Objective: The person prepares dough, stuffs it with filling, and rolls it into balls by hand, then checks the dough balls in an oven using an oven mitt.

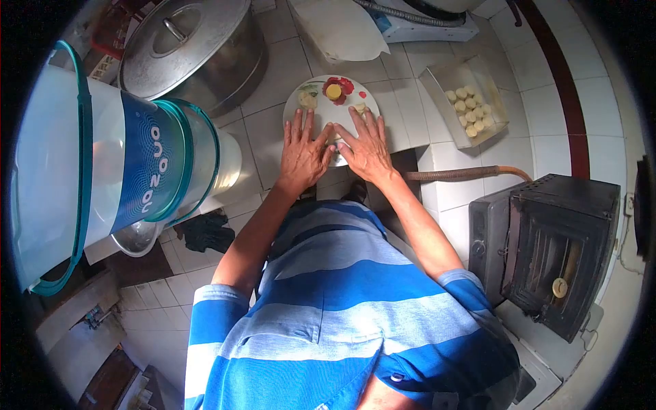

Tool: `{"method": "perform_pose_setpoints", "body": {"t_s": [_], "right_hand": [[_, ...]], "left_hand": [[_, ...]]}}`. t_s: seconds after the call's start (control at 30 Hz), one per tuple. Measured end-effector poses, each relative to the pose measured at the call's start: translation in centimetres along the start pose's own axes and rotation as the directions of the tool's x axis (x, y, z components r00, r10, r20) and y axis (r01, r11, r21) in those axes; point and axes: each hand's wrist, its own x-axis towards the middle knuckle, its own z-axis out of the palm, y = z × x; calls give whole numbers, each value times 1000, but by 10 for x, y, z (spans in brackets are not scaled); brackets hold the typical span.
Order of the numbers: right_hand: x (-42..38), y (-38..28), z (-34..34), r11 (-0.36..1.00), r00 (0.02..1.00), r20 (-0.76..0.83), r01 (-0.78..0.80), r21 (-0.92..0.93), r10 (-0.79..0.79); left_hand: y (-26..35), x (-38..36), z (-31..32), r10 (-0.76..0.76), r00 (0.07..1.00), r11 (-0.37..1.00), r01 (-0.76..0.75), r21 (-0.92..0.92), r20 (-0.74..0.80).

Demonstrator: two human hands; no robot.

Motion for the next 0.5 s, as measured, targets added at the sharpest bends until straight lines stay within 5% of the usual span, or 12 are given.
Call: {"method": "perform_pose_setpoints", "body": {"t_s": [0.5], "right_hand": [[1,-6,4,1000,999,31,20,-22,-19]], "left_hand": [[-10,7,1,-52,998,999,52,0,-40]]}}
